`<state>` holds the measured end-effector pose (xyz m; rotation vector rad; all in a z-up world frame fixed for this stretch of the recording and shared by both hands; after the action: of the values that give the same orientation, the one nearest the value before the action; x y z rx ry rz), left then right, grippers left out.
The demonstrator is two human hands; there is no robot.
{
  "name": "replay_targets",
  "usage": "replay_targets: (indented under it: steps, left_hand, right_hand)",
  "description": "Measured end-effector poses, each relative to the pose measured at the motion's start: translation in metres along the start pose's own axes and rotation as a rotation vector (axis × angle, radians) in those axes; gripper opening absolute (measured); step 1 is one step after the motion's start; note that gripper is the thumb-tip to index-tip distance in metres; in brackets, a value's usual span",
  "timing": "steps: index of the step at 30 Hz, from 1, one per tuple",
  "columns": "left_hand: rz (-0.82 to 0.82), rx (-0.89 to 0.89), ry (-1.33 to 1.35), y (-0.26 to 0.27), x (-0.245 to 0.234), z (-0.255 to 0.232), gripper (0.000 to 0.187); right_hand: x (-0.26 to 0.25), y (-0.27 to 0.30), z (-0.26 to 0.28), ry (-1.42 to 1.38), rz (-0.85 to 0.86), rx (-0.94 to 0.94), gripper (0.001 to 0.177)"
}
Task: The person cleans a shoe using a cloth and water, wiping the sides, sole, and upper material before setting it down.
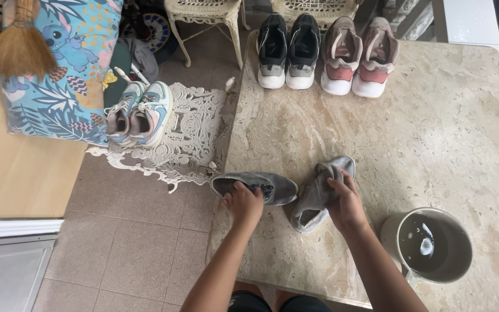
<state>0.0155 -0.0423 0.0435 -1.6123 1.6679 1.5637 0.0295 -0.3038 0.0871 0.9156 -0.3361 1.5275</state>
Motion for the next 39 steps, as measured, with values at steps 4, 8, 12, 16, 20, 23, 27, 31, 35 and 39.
replay_targets:
  steps: [4, 8, 12, 16, 20, 23, 27, 31, 35, 39]
  left_hand:
    - [0.100, -0.278, 0.150, -0.015, -0.004, -0.013, 0.071]
    - [0.121, -0.492, 0.558, -0.037, 0.008, 0.009, 0.094]
    - [0.243, -0.318, 1.190, -0.092, 0.059, 0.035, 0.055]
    - [0.375, -0.227, 1.240, -0.095, 0.069, 0.048, 0.032]
    - [0.342, 0.066, 1.224, -0.047, 0.012, 0.020, 0.021]
    - [0.403, 0.147, 1.154, -0.019, -0.019, -0.006, 0.019]
    - [0.379, 0.395, 0.983, -0.011, -0.030, -0.027, 0.021]
    - [0.325, 0.509, 0.701, 0.002, -0.052, -0.035, 0.021]
    - [0.305, 0.591, 0.661, 0.004, -0.088, -0.030, 0.027]
    - [0.266, 0.608, 0.626, -0.010, -0.110, -0.025, 0.033]
  right_hand:
    - [-0.007, 0.011, 0.001, 0.105, 0.005, 0.005, 0.047]
    - [-0.017, 0.016, 0.004, 0.124, 0.043, 0.044, 0.045]
    - [-0.032, 0.020, 0.007, 0.102, 0.034, 0.063, 0.041]
    - [-0.043, 0.022, 0.009, 0.240, 0.015, 0.027, 0.038]
    - [-0.028, 0.025, 0.018, 0.285, -0.028, -0.064, 0.037]
    - [0.020, 0.029, 0.033, 0.671, -0.028, -0.081, 0.039]
    - [0.106, 0.020, 0.028, 1.460, 0.062, -0.180, 0.054]
    - [0.167, 0.011, 0.017, 1.510, 0.277, -0.576, 0.046]
    - [0.183, 0.008, 0.001, 1.782, 0.215, -0.504, 0.040]
    - [0.184, 0.017, -0.009, 1.842, 0.331, -0.379, 0.029]
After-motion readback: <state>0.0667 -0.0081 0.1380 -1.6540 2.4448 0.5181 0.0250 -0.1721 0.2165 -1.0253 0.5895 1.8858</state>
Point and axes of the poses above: each hand's wrist, its own y-axis away from the middle knuckle, its own x-axis out of the palm, z = x × y, the point moved 4 cm from there along -y, towards the middle knuckle, and after that the axes turned 15 degrees about z, right-handed, at the moved point
